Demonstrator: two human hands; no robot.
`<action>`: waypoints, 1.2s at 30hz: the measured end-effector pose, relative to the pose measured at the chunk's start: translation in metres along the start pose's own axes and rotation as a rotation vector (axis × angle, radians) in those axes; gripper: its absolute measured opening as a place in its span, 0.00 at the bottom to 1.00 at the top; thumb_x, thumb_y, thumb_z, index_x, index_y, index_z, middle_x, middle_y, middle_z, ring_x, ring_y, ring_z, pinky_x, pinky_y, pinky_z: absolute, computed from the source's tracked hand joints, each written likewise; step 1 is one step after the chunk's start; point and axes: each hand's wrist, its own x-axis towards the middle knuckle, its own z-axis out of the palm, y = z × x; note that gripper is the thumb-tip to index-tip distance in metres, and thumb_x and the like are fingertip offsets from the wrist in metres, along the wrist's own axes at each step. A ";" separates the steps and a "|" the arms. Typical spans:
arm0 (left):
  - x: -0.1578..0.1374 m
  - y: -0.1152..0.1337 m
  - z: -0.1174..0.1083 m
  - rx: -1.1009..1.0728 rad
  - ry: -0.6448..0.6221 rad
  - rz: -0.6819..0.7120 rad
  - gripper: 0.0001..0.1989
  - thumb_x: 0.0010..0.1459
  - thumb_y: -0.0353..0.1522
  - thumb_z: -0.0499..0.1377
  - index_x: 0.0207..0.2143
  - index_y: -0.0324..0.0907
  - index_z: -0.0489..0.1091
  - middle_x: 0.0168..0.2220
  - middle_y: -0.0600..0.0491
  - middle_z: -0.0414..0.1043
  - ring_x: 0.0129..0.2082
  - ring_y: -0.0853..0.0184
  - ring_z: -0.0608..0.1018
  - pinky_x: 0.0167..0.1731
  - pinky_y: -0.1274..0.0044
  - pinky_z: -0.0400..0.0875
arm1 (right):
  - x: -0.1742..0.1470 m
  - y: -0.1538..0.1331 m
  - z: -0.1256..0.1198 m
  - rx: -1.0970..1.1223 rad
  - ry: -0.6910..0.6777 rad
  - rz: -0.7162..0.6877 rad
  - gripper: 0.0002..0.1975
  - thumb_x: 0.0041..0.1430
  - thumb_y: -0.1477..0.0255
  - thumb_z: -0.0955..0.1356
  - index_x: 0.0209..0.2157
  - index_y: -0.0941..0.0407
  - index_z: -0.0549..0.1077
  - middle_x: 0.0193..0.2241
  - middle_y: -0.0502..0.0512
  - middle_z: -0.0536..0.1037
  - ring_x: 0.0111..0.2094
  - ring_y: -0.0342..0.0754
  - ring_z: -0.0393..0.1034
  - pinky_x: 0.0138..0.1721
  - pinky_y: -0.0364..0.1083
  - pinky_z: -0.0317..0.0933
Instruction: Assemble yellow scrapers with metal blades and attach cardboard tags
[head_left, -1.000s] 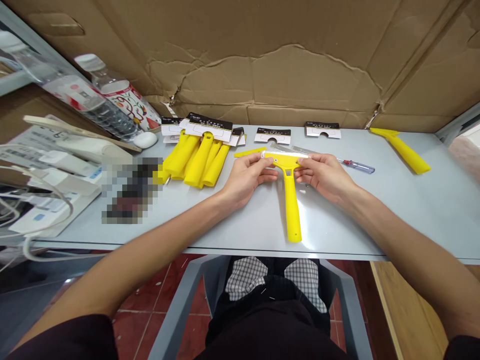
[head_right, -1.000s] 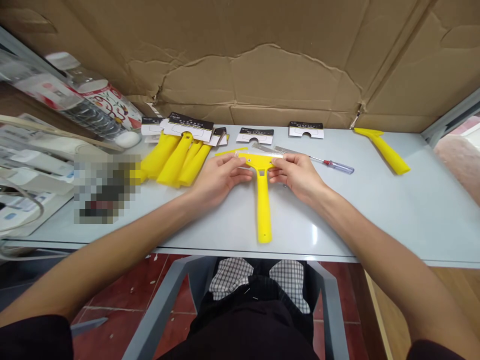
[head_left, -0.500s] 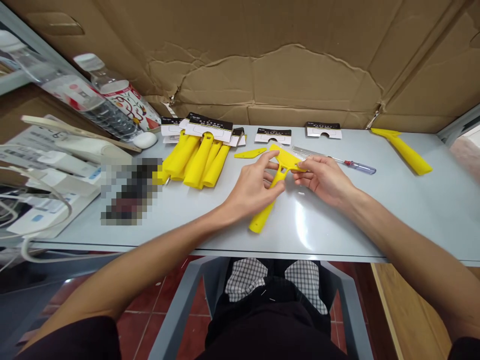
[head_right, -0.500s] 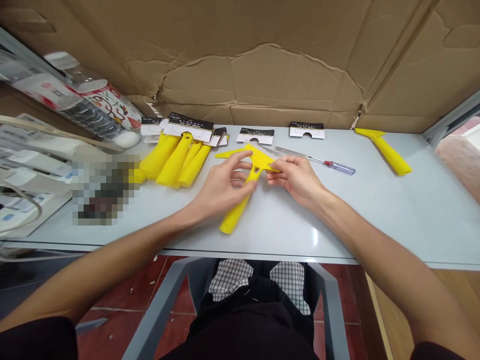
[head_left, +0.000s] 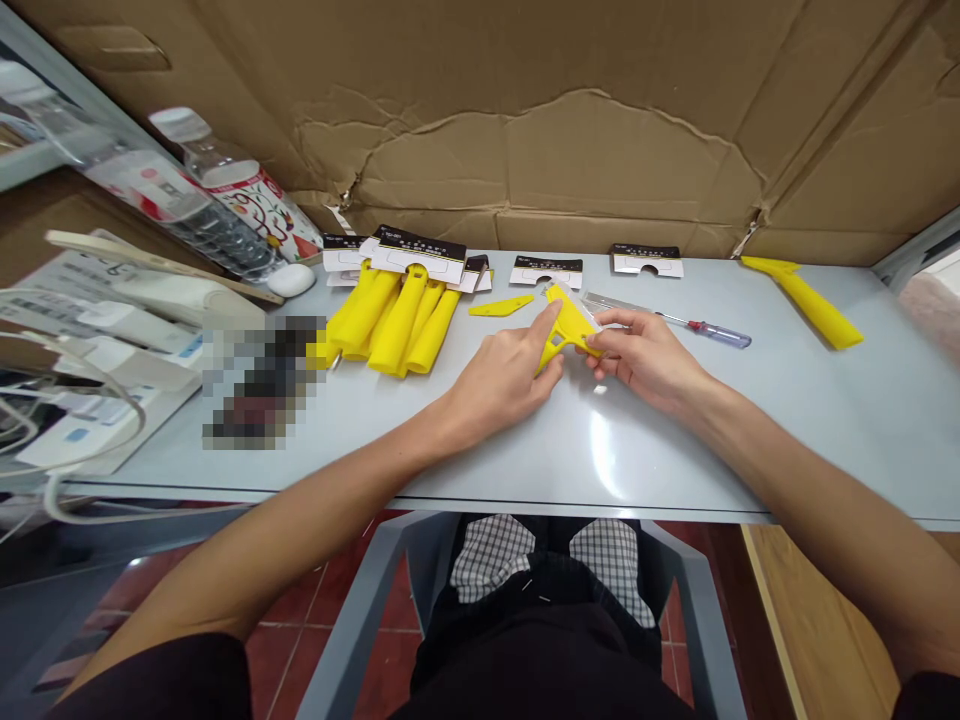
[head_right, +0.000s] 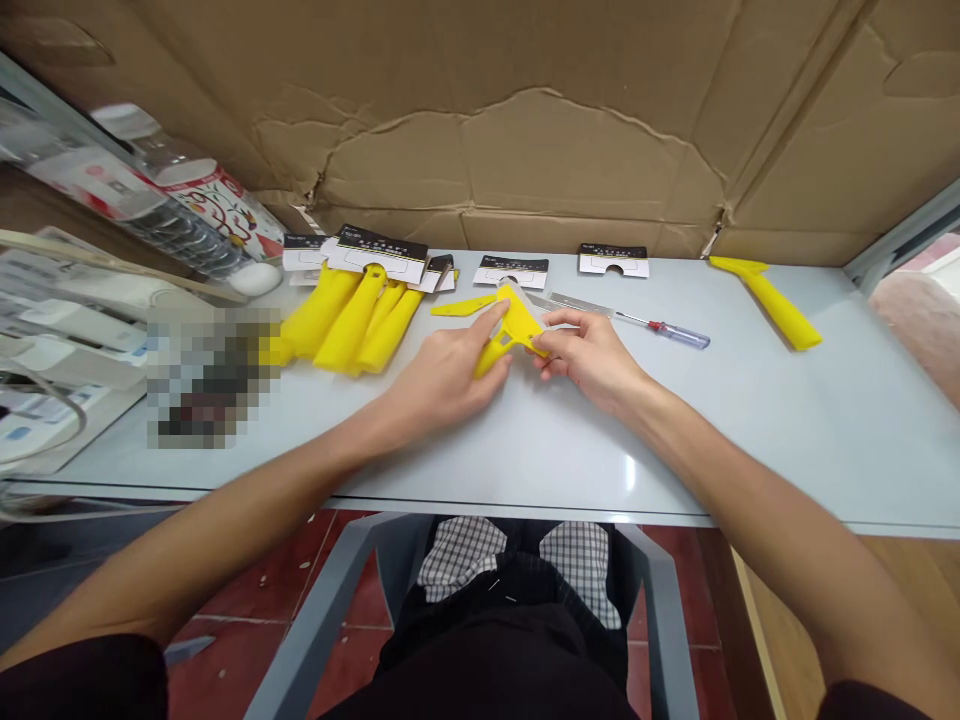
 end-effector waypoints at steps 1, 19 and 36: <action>0.000 0.000 0.000 -0.001 -0.002 -0.007 0.30 0.57 0.32 0.69 0.63 0.43 0.77 0.34 0.50 0.77 0.37 0.55 0.77 0.50 0.70 0.68 | 0.000 0.000 0.000 -0.009 -0.003 0.002 0.12 0.53 0.79 0.78 0.37 0.55 0.75 0.31 0.57 0.82 0.29 0.46 0.74 0.30 0.46 0.69; 0.016 -0.002 -0.002 -1.092 -0.378 -0.510 0.16 0.46 0.32 0.70 0.32 0.44 0.66 0.23 0.59 0.68 0.15 0.77 0.62 0.12 0.83 0.50 | 0.005 -0.036 -0.053 -0.988 -0.018 -0.486 0.04 0.61 0.67 0.77 0.34 0.52 0.85 0.26 0.52 0.82 0.28 0.48 0.73 0.34 0.50 0.66; 0.007 -0.001 0.008 -1.113 -0.242 -0.465 0.13 0.45 0.30 0.68 0.28 0.41 0.66 0.21 0.59 0.68 0.16 0.78 0.64 0.13 0.85 0.58 | 0.003 -0.042 -0.056 -1.329 -0.366 -0.255 0.09 0.60 0.74 0.73 0.40 0.53 0.87 0.36 0.54 0.87 0.38 0.52 0.79 0.41 0.50 0.69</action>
